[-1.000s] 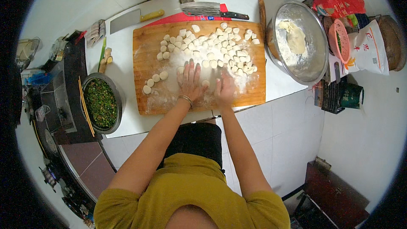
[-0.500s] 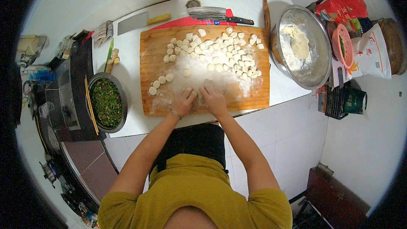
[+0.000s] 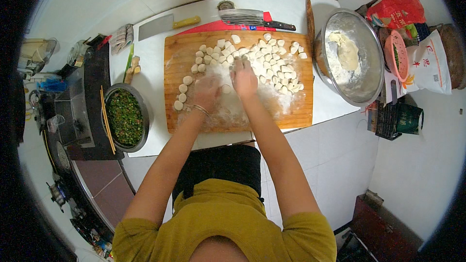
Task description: The person rolls a long dough log on a wooden board and cuts it into small pieces using a knife. They then flatten each piece into a round wrapper by hand, arranging them in rows on the board. A bowl of green filling and a bowl of dough are visible nearby.
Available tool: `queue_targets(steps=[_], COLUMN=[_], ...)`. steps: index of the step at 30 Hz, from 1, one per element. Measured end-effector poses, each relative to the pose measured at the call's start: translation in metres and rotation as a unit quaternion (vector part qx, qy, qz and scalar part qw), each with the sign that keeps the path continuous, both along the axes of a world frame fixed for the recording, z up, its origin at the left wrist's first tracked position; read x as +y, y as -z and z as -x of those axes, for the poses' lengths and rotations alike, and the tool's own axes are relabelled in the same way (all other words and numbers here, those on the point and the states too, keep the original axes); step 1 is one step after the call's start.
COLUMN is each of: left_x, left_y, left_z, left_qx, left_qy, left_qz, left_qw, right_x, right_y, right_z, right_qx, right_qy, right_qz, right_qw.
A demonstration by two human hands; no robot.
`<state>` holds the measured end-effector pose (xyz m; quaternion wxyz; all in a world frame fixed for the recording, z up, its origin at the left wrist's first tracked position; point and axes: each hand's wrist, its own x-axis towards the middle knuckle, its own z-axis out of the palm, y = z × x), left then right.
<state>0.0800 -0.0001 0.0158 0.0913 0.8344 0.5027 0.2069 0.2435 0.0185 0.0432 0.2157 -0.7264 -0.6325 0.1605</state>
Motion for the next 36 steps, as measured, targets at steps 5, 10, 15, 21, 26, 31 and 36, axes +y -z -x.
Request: queue_targets(steps=[5, 10, 15, 21, 26, 31, 36], left_x=[0.002, 0.003, 0.004, 0.024, 0.054, 0.066, 0.014], left_y=[0.000, -0.011, 0.003, -0.020, -0.007, 0.007, -0.035], left_z=[-0.011, -0.004, -0.011, 0.002, 0.006, 0.017, 0.001], left_qx=[0.021, -0.034, 0.056, -0.015, 0.088, 0.054, -0.178], left_qy=[-0.014, 0.141, 0.058, -0.093, -0.141, -0.106, 0.013], left_qz=[0.025, -0.041, -0.020, -0.066, 0.017, -0.016, 0.129], left_qw=[0.999, 0.989, 0.997, 0.993, 0.986, 0.993, 0.975], right_x=[0.011, -0.048, -0.088, -0.107, -0.110, -0.110, -0.108], right_y=[0.007, -0.006, 0.002, 0.014, 0.007, 0.022, 0.022], right_z=[-0.010, -0.024, -0.036, -0.046, -0.043, -0.052, -0.055], right_qx=[0.017, 0.080, 0.047, 0.041, 0.075, 0.084, 0.096], right_qy=[-0.049, -0.061, -0.155, -0.081, -0.042, -0.082, -0.093], right_qz=[0.046, -0.021, -0.118, -0.072, 0.003, -0.015, -0.031], right_qw=[0.998, 0.995, 0.980, 0.993, 0.996, 0.993, 0.991])
